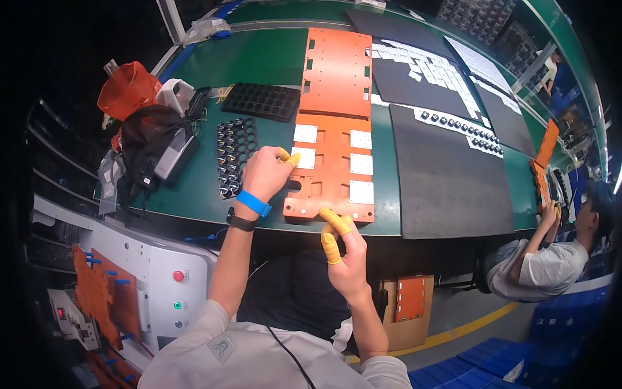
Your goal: Assembling LED components and labels onto fixture housings at a factory workstation.
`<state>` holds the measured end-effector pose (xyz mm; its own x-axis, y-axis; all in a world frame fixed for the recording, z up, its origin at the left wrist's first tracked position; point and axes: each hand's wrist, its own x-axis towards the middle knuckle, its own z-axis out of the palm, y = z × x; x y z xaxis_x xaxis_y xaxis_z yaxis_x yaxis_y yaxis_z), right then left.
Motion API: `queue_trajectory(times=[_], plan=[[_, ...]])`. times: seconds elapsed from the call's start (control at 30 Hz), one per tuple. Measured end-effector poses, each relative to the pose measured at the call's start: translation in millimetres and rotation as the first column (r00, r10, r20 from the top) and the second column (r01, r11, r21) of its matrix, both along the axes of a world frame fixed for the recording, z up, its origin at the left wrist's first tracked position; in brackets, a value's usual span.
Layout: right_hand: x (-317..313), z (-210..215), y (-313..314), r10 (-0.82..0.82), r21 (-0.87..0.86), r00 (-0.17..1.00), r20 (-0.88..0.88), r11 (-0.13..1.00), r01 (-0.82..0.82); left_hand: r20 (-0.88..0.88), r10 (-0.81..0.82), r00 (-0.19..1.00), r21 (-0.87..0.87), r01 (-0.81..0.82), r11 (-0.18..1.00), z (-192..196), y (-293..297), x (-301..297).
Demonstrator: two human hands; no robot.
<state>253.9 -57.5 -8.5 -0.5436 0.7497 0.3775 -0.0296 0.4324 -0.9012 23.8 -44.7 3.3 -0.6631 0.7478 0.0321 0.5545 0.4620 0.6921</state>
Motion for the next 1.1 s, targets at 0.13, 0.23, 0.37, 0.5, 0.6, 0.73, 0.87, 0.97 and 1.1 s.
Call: queue_trajectory(times=[0.13, 0.23, 0.37, 0.5, 0.6, 0.73, 0.87, 0.97, 1.1], plan=[[-4.6, -1.8, -2.7, 0.018, -0.042, 0.999, -0.035, 0.999, -0.020, -0.059, 0.003, 0.998, 0.007, -0.003, 1.000, -4.9, 3.6, 0.3], [-16.8, 6.8, -17.8, 0.038, -0.127, 0.996, -0.075, 0.991, -0.048, 0.002, 0.003, 1.000, 0.044, -0.003, 0.999, -10.6, 0.4, -4.7], [-45.4, 27.5, -45.5, 0.240, 0.051, 0.970, -0.040, 0.970, -0.238, -0.039, 0.065, 0.997, 0.130, -0.059, 0.990, -7.8, -5.2, 5.5], [-62.0, 54.1, -51.6, 0.230, 0.196, 0.970, -0.073, 0.957, -0.212, -0.047, 0.093, 0.995, 0.309, -0.074, 0.948, 15.5, -34.3, 32.1], [-82.0, 75.4, -35.4, 0.058, 0.337, 0.986, -0.156, 0.942, -0.003, -0.040, -0.138, 0.990, 0.519, 0.139, 0.844, 26.7, -83.4, 32.6], [-142.5, 83.1, 14.4, 0.077, 0.283, 0.997, -0.017, 0.957, -0.069, 0.778, -0.552, 0.299, 0.611, -0.154, 0.777, 0.5, -138.5, 22.4], [-224.1, 47.8, 66.0, 0.025, 0.292, 0.910, 0.413, 0.943, -0.158, 0.715, -0.686, -0.134, 0.631, -0.298, 0.716, -6.8, -168.3, 9.3], [-264.0, 24.3, 87.3, -0.097, 0.416, 0.827, 0.554, 0.893, -0.174, 0.741, -0.657, -0.141, 0.582, -0.354, 0.732, -9.9, -180.4, 12.4], [-295.9, -2.0, 106.4, -0.214, 0.638, 0.857, 0.469, 0.753, -0.162, 0.714, -0.699, -0.048, 0.673, -0.227, 0.704, -13.7, -198.3, 13.0]])
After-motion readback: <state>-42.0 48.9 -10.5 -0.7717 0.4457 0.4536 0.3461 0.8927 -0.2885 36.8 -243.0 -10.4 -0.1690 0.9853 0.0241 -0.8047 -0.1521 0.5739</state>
